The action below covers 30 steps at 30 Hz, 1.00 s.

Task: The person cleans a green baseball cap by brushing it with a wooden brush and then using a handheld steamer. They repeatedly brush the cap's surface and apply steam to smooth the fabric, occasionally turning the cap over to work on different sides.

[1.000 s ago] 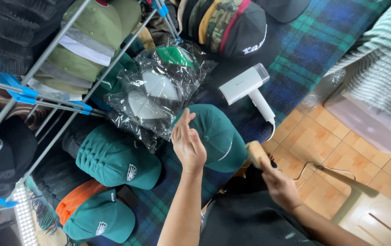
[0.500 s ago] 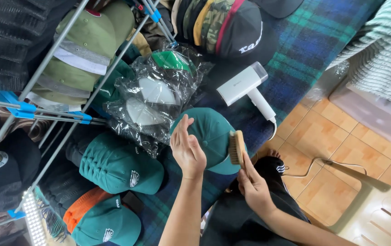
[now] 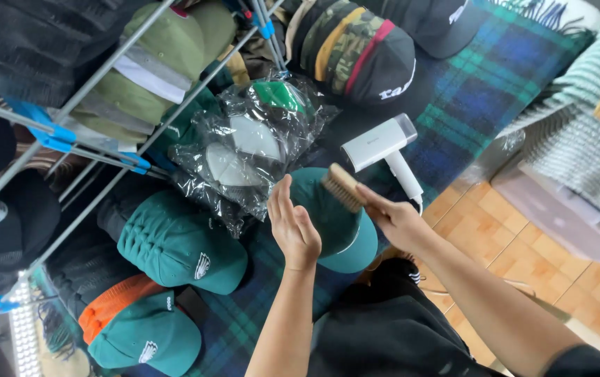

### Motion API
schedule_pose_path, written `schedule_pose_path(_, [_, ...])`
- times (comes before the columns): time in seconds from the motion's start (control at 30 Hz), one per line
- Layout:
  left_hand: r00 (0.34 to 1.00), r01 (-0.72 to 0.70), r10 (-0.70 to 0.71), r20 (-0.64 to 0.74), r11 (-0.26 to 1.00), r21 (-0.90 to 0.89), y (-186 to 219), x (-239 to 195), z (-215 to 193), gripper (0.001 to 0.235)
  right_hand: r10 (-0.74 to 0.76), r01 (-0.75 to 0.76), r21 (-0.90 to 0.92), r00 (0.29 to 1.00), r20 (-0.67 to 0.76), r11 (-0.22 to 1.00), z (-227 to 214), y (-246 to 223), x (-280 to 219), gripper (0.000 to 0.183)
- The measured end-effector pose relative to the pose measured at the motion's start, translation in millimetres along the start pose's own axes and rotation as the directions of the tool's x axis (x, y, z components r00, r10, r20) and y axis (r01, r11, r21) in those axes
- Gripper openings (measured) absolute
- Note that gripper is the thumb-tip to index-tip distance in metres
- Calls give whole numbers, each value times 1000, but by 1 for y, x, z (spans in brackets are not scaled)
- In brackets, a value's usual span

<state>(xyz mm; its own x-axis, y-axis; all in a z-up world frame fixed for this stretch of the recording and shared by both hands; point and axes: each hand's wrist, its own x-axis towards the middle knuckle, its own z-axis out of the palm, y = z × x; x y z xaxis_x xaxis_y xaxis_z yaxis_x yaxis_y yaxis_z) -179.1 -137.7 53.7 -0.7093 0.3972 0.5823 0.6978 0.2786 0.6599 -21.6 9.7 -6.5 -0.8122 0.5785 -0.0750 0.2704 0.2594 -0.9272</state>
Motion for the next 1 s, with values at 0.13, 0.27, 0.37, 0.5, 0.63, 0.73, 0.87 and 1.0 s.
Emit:
schedule_pose_path(0.13, [998,42,-44,-38,998,-52,-1,-6,-5,66,349,-301,-417,936,41,857,-23,-9,35,47])
schedule_pose_path(0.27, [961,237,-254,-114,961,-142,-2,-5,-4,63,162,-107,-298,972,167,949,-39,-57,49,44])
schedule_pose_path(0.37, [901,379,-411,-136,901,-213,-17,-36,-1,57,-99,220,-305,925,367,926,-32,-108,46,39])
schedule_pose_path(0.5, [795,545,-597,-109,781,-304,-13,-62,6,56,137,85,-457,892,431,886,-28,-75,104,45])
schedule_pose_path(0.63, [683,603,-714,-153,670,-433,3,-63,11,58,295,17,-543,826,481,839,-34,-81,147,47])
schedule_pose_path(0.73, [639,598,-747,-181,631,-494,1,-60,15,58,387,176,-744,764,516,644,-38,-113,176,42])
schedule_pose_path(0.87, [570,555,-795,-210,561,-614,4,-63,23,61,363,345,-656,618,697,672,-18,-202,173,38])
schedule_pose_path(1.0, [406,463,-890,-209,398,-792,17,-61,35,67,312,896,-293,188,931,335,35,-232,162,37])
